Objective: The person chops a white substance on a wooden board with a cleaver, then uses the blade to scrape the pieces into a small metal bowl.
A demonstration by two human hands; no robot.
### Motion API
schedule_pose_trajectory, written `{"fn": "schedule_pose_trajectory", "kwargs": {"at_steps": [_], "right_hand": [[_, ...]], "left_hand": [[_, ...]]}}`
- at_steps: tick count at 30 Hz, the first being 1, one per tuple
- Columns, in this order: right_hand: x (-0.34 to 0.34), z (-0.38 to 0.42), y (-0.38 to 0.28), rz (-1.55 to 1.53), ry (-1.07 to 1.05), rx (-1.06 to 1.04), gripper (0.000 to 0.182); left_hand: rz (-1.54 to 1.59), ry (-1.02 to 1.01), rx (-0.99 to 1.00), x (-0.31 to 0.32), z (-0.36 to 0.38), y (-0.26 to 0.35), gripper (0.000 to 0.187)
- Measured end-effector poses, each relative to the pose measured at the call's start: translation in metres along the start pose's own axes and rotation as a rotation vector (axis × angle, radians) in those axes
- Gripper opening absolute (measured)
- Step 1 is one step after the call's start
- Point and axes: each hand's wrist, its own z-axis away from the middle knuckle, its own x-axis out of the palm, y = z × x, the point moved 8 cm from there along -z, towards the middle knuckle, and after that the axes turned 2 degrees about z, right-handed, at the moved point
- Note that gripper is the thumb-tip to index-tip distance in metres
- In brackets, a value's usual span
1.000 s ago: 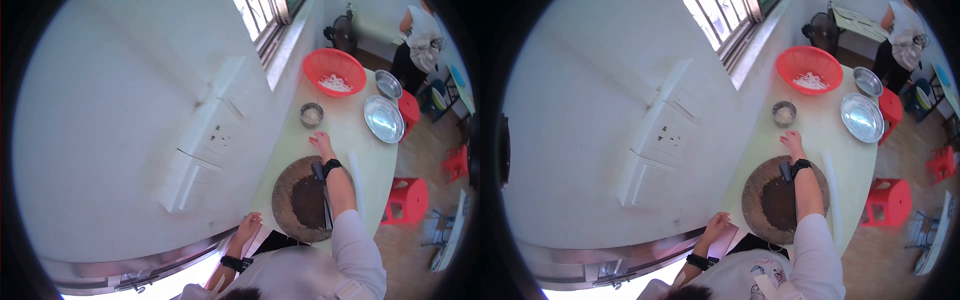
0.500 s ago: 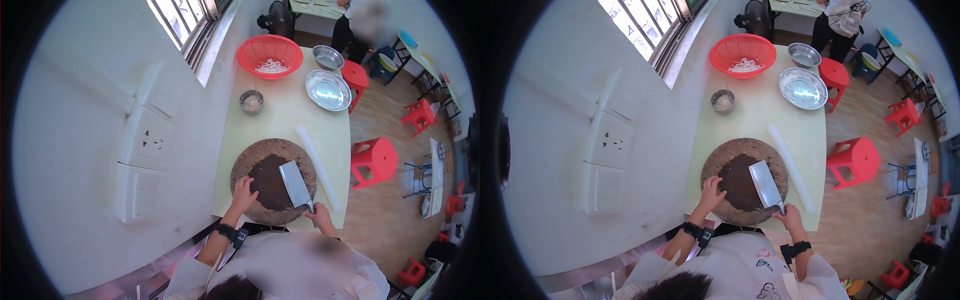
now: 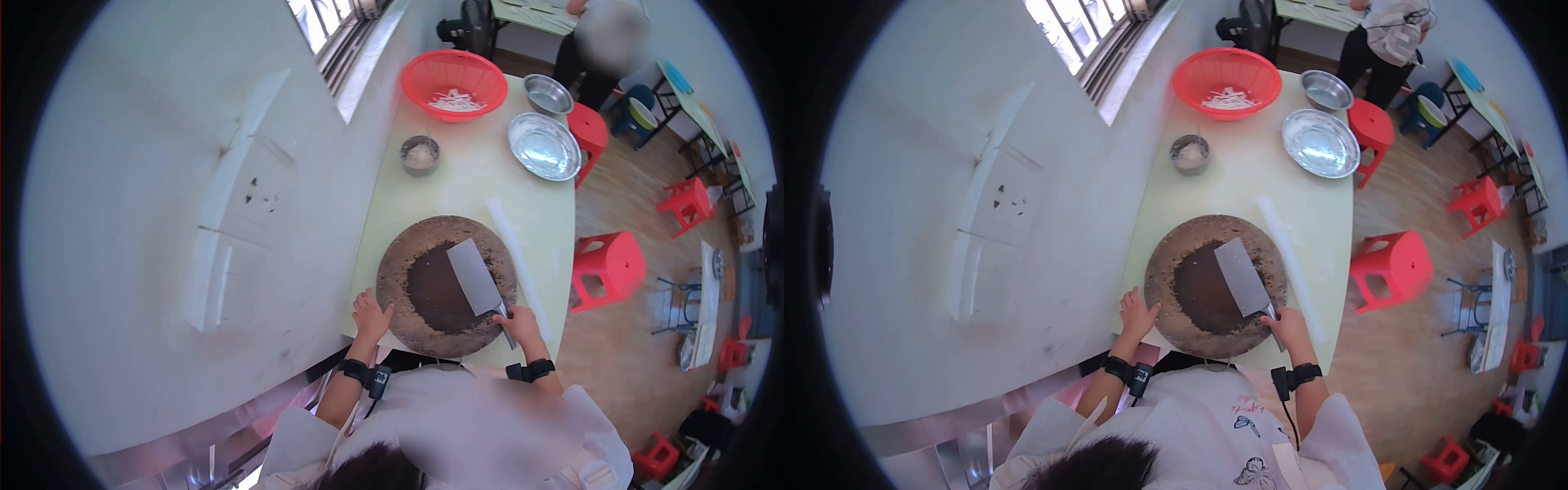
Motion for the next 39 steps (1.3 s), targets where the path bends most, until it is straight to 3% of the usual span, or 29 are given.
{"fn": "schedule_pose_trajectory", "kwargs": {"at_steps": [4,5,7,9,12,14,20,22,24,25,26,28,32,34,36,37,38,39], "right_hand": [[0.012,-0.012,0.008,0.156,-0.101,0.033,0.046],[0.009,-0.013,0.014,0.123,-0.040,0.090,0.050],[0.014,-0.017,0.030,0.071,0.016,0.105,0.063],[0.024,-0.019,0.044,0.005,0.057,0.128,0.064],[0.014,-0.011,0.029,-0.142,0.097,0.205,0.071],[0.011,-0.005,0.037,-0.260,0.151,0.354,0.070],[0.014,-0.010,0.048,-0.175,0.203,0.350,0.060],[0.004,-0.006,0.038,-0.126,0.247,0.245,0.052],[-0.029,0.009,0.000,-0.040,0.299,0.193,0.036],[-0.039,0.011,-0.012,-0.003,0.477,0.007,0.033],[-0.045,0.013,-0.019,-0.099,0.515,-0.030,0.027],[-0.049,0.022,-0.040,-0.408,0.526,-0.179,0.016],[-0.023,0.034,-0.082,-0.285,0.482,-0.381,0.014],[-0.002,0.046,-0.081,-0.452,0.425,-0.244,0.017],[0.003,0.059,-0.077,-0.493,0.406,-0.050,0.022],[0.005,0.069,-0.077,-0.572,0.340,0.041,0.026],[0.007,0.072,-0.078,-0.409,0.465,-0.021,0.025],[0.016,0.069,-0.077,-0.362,0.452,-0.032,0.025]], "left_hand": [[0.168,-0.140,-0.008,0.015,0.000,-0.032,0.056],[0.240,-0.156,-0.017,0.013,0.007,-0.031,0.047],[0.280,-0.233,0.009,0.023,0.011,-0.038,0.047],[0.320,-0.360,0.085,0.035,0.018,-0.036,0.046],[0.215,-0.345,0.121,0.037,0.025,-0.030,0.048],[0.167,-0.330,0.099,0.033,0.025,-0.024,0.049],[0.068,-0.341,0.126,0.030,0.020,-0.016,0.052],[-0.281,-0.445,0.175,0.027,0.013,-0.007,0.044],[-0.199,-0.465,0.255,0.014,0.008,0.024,0.041],[-0.089,-0.487,0.274,0.014,0.006,0.040,0.038],[0.005,-0.313,0.427,0.012,0.000,0.063,0.030],[0.336,-0.216,0.524,-0.015,0.015,0.118,0.024],[0.375,-0.218,0.722,0.009,0.015,0.168,0.019],[0.132,0.268,1.300,-0.006,0.051,0.189,0.023],[0.256,0.051,1.053,0.007,0.022,0.171,0.023],[0.175,-0.132,0.800,0.016,0.003,0.163,0.024],[0.075,-0.302,0.540,0.021,-0.008,0.150,0.025],[-0.044,-0.280,0.565,0.013,-0.008,0.154,0.024]]}}
